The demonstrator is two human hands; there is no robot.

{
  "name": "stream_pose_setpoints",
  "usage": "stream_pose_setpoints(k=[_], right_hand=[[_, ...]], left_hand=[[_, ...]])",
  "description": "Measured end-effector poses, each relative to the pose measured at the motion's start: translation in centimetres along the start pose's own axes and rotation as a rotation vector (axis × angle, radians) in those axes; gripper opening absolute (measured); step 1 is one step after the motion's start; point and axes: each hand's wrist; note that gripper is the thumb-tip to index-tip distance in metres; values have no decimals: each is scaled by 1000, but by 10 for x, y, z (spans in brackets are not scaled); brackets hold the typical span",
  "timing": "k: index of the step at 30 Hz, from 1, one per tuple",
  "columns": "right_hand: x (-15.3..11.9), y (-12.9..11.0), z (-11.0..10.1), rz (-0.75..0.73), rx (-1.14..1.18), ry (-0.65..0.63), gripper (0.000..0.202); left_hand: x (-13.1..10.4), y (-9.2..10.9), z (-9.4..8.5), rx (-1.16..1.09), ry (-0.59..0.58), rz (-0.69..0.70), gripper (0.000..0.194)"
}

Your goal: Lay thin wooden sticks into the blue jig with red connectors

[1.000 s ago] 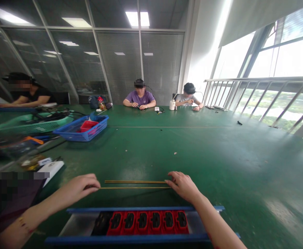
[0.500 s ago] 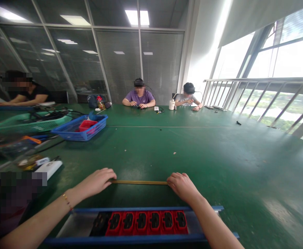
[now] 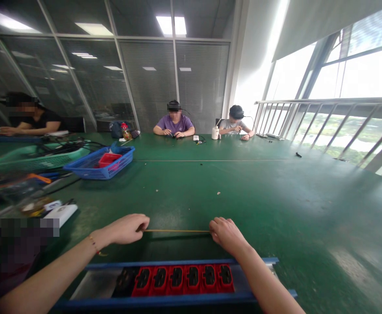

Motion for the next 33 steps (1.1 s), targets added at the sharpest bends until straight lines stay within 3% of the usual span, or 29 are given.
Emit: stream_pose_setpoints(k=[5,10,14,19,27,33], right_hand=[[-3,3,-4,57,56,33,15],[-10,1,-27,64,312,221,18],[-23,-10,-40,63,375,321,19],[-52,-28,-38,102,366,250,17],[-87,-53,-47,227,595,12,19],[-95,-54,-38,293,706,43,27]], left_hand=[[-10,6,-4,-153,22,-18,14],[-28,18,-8,-391,150,-93,15],[-51,27,-21,-548,160,-113,22],[-78,34,-24,-675,151,-177,27],[-107,48,3,-710,115,-230,26],[-109,53,8,-739,149,-266,23]])
Point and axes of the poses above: each hand's wrist, its own x-axis towards the middle knuckle, its own z-axis out of the palm, y = z × x, and after that the axes turned 7 degrees about x, right-handed
